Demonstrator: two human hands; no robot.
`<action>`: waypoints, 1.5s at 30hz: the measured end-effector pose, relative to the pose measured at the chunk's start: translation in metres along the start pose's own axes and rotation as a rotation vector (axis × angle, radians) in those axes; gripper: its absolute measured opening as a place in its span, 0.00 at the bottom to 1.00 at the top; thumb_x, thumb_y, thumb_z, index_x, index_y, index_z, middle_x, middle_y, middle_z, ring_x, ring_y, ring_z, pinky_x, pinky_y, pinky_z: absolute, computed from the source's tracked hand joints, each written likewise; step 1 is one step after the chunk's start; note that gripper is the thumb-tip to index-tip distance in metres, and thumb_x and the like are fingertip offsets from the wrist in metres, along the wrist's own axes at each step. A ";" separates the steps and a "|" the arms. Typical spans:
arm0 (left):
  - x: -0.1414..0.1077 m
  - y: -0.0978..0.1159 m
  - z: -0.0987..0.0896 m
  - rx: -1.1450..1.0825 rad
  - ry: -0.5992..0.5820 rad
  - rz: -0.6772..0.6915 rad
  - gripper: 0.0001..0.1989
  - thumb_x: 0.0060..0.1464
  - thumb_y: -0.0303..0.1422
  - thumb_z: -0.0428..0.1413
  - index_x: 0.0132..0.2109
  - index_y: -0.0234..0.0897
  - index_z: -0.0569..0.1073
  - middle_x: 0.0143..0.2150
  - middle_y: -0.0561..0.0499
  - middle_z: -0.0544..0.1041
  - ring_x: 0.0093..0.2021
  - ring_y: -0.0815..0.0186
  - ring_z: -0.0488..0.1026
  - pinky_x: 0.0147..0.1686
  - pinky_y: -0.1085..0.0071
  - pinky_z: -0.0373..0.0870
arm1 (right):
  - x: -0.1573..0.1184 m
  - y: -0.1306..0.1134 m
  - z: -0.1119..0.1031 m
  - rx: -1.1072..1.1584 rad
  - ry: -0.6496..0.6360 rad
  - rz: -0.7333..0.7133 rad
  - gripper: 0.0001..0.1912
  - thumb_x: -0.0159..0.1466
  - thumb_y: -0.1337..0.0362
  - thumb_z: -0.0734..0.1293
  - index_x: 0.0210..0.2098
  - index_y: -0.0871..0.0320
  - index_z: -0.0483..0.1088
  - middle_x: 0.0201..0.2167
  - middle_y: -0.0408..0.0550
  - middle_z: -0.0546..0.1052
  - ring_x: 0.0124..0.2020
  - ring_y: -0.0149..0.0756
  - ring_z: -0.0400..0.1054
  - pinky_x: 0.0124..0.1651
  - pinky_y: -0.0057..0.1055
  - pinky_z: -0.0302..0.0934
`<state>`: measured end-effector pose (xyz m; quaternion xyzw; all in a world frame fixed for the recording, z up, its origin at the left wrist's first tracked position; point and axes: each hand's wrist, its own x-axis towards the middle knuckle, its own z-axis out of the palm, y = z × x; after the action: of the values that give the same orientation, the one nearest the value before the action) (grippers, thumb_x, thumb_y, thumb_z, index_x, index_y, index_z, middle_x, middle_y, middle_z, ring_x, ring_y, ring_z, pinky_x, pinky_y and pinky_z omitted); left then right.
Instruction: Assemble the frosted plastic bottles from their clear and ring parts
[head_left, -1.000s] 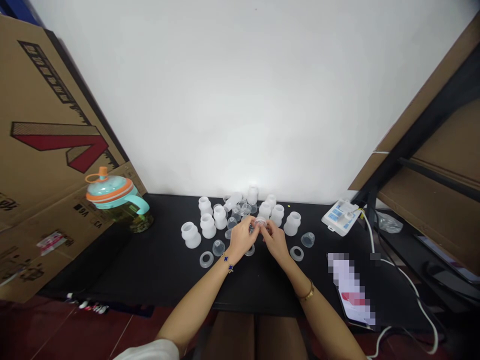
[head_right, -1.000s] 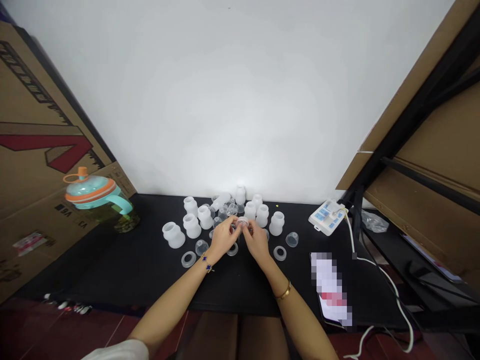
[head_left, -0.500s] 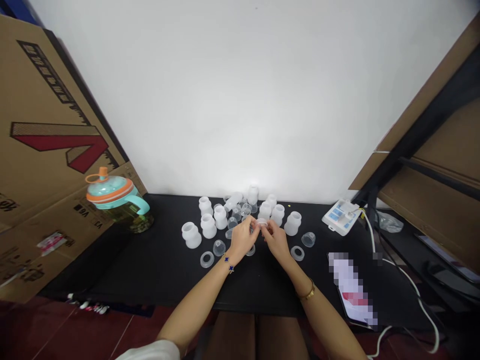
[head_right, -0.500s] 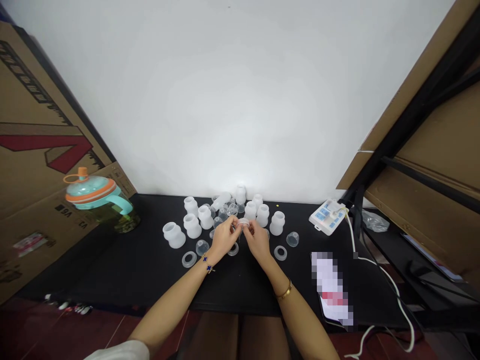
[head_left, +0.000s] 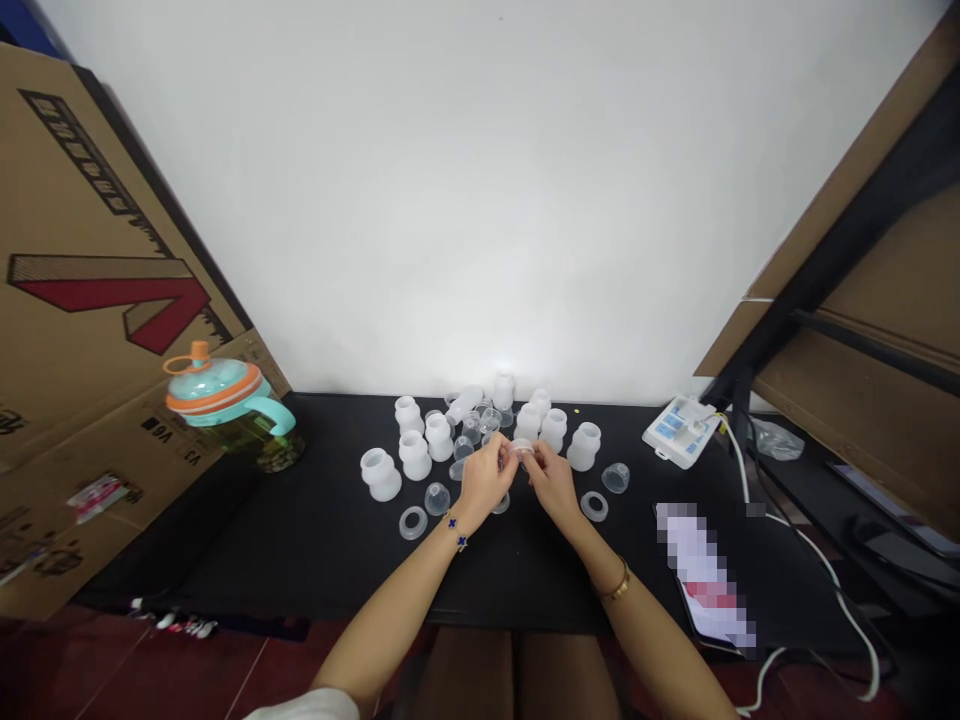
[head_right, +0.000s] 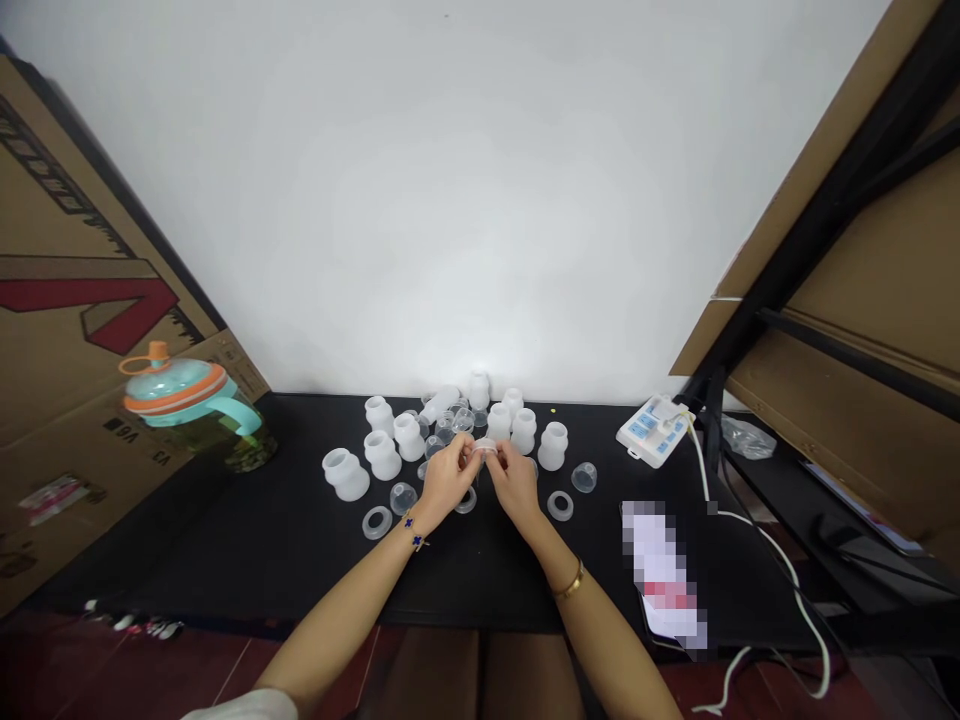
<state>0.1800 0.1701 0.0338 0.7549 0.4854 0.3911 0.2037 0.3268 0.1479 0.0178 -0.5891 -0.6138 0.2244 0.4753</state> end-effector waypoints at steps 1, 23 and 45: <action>-0.001 0.000 0.000 0.014 0.003 0.007 0.07 0.64 0.37 0.52 0.38 0.40 0.68 0.28 0.57 0.73 0.27 0.69 0.71 0.29 0.73 0.58 | 0.000 0.000 0.000 0.000 0.000 -0.003 0.17 0.68 0.50 0.60 0.29 0.53 0.64 0.19 0.39 0.67 0.22 0.35 0.64 0.26 0.27 0.55; -0.003 -0.002 -0.001 0.269 0.054 0.112 0.09 0.67 0.36 0.49 0.46 0.40 0.71 0.33 0.51 0.78 0.32 0.64 0.76 0.29 0.72 0.61 | -0.002 -0.004 0.002 -0.071 -0.015 -0.024 0.16 0.69 0.53 0.59 0.46 0.54 0.72 0.30 0.45 0.79 0.26 0.38 0.70 0.29 0.29 0.57; 0.000 0.001 0.002 0.103 -0.011 -0.002 0.11 0.63 0.38 0.52 0.32 0.40 0.68 0.25 0.56 0.72 0.27 0.67 0.70 0.29 0.72 0.57 | -0.004 -0.003 0.004 -0.047 -0.002 -0.014 0.17 0.70 0.51 0.58 0.34 0.55 0.70 0.23 0.43 0.74 0.24 0.37 0.68 0.28 0.28 0.55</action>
<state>0.1823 0.1703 0.0331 0.7660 0.5045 0.3613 0.1675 0.3218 0.1451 0.0171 -0.5955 -0.6236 0.2070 0.4622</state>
